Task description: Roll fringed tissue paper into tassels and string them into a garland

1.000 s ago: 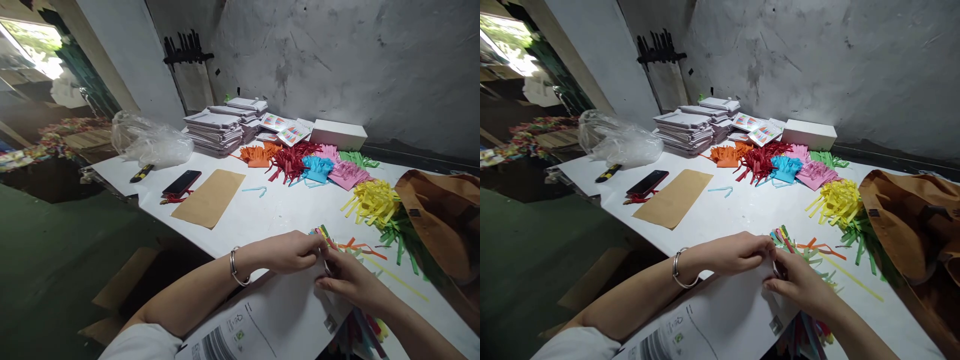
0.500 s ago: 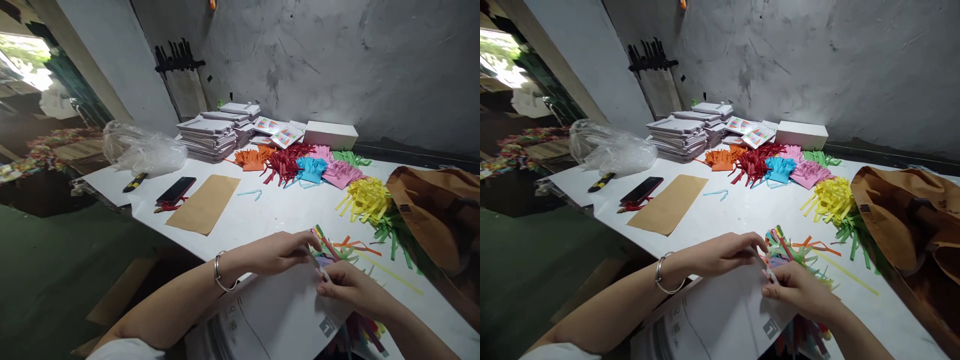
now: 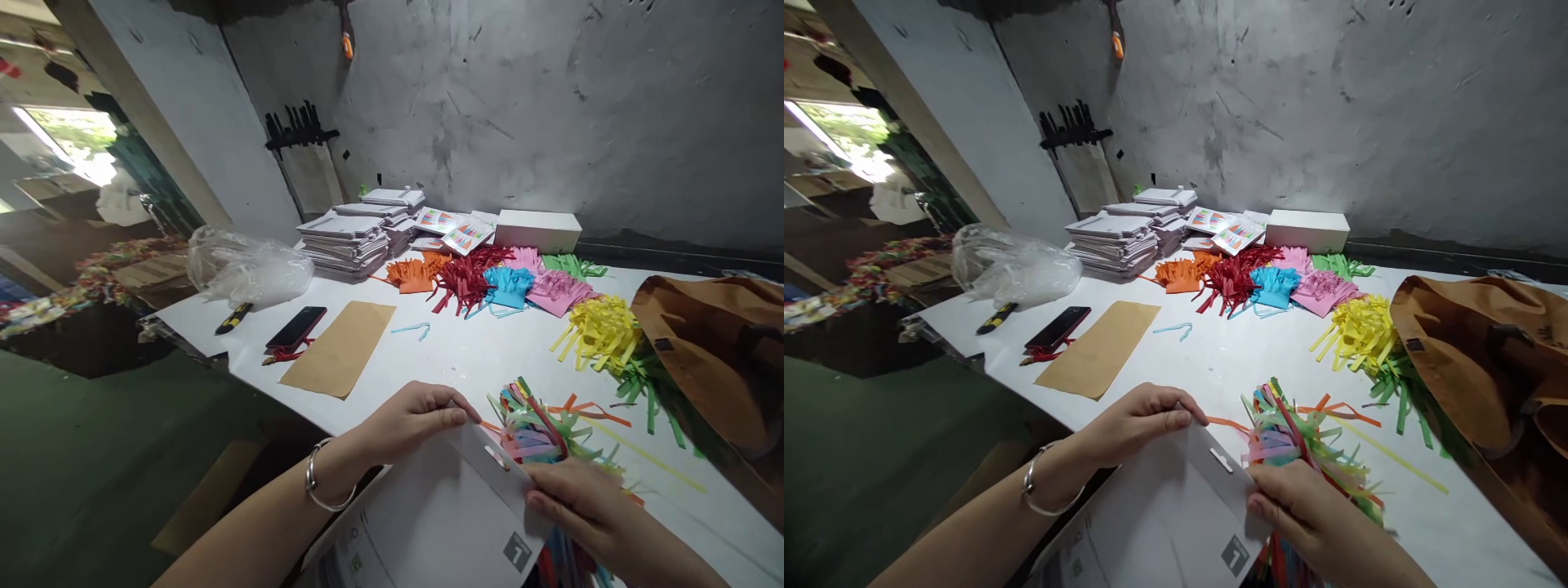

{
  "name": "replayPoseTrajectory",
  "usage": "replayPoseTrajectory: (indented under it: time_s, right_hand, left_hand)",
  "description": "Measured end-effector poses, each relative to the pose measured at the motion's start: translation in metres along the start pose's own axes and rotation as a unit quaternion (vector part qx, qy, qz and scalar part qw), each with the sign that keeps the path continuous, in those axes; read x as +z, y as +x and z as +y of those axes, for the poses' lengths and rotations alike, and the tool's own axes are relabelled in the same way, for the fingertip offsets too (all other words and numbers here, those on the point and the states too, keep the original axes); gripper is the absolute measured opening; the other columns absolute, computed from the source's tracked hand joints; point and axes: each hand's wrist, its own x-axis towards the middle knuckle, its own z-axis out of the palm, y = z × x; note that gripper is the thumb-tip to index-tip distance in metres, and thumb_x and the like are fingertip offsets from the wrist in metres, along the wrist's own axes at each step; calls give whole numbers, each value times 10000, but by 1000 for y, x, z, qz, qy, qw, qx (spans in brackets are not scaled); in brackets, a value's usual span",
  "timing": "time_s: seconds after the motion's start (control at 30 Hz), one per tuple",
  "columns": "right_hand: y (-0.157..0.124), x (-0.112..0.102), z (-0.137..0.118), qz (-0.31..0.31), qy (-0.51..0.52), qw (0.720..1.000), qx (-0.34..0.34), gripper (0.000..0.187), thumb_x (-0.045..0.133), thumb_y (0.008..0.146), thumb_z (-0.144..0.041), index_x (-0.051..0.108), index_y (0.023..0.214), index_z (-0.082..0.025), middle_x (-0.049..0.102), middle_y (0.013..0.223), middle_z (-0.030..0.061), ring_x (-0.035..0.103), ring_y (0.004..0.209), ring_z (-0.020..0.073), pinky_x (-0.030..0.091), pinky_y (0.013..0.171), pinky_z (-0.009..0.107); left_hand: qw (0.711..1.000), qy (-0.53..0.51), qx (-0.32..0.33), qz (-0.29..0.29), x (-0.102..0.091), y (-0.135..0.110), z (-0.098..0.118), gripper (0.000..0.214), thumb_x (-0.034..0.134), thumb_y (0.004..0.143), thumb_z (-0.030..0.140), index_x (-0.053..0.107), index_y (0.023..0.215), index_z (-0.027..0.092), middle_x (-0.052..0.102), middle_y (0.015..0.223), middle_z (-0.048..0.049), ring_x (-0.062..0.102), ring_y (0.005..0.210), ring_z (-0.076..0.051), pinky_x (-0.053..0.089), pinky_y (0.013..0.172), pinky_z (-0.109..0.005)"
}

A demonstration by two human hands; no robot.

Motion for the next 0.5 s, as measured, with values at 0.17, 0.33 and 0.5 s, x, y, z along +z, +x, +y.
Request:
replayPoseTrajectory:
  time_s: [0.17, 0.33, 0.5]
  right_hand:
    - [-3, 15, -3, 84, -42, 995, -42, 299, 400, 1056, -408, 617, 943, -238, 697, 822, 3, 667, 753, 145, 491, 680, 208]
    - [7, 36, -4, 217, -114, 964, -101, 356, 431, 1046, -371, 564, 746, -233, 569, 570, -40, 553, 481, 107, 412, 488, 189]
    - [24, 61, 16, 98, -49, 987, -115, 433, 318, 1066, -428, 655, 883, -226, 705, 690, 0, 669, 567, 118, 475, 530, 150]
  left_hand:
    - [997, -55, -13, 59, -4, -15, -2, 302, 771, 818, 461, 815, 892, 172, 764, 835, -51, 623, 779, -165, 451, 736, -243]
    - [972, -199, -102, 76, -18, -29, -16, 476, 815, 702, 609, 819, 831, 151, 714, 640, -42, 587, 541, -134, 444, 543, -231]
    - [986, 98, 20, 134, -30, -46, -19, 392, 623, 917, 511, 808, 975, 170, 796, 917, -88, 693, 838, -207, 481, 767, -268]
